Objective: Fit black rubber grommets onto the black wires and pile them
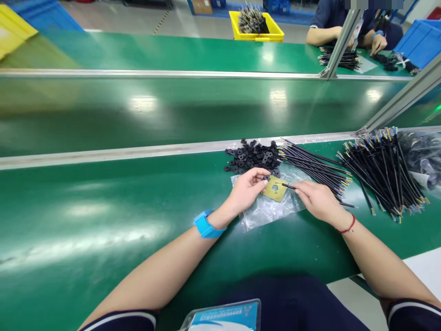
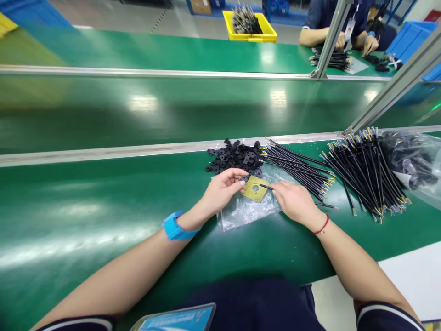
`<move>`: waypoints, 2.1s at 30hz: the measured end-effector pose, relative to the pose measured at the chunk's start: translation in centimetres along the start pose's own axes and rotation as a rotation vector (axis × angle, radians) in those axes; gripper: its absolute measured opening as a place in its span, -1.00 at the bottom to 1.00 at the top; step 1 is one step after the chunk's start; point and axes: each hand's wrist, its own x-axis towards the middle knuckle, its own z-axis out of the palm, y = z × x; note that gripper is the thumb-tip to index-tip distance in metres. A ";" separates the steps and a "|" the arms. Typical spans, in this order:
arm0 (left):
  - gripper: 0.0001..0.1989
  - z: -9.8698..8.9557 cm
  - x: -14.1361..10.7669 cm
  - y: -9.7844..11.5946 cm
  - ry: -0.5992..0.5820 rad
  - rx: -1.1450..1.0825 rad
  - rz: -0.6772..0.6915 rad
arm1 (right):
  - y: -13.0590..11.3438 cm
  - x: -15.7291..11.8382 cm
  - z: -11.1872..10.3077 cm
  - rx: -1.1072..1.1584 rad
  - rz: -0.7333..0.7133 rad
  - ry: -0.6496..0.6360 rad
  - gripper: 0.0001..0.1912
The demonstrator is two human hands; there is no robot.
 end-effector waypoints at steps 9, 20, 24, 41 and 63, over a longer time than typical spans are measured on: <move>-0.78 0.4 -1.3 0.4 -0.055 0.247 0.210 | -0.8 -0.3 0.7 0.024 -0.076 0.281 -0.67; -0.78 0.4 -1.7 1.2 -0.149 0.687 0.357 | -1.8 -0.5 0.8 -0.261 0.010 0.193 -0.70; -0.77 0.5 -1.8 0.9 -0.173 0.717 0.372 | -2.5 -0.5 0.8 -0.285 0.071 0.196 -0.67; -0.78 0.4 -1.7 1.2 -0.220 0.533 0.157 | -2.3 -0.6 0.7 -0.377 -0.050 0.350 -0.70; -0.78 0.0 -1.6 0.9 -0.121 0.505 0.210 | -1.8 -0.8 0.6 -0.172 -0.196 0.242 -0.73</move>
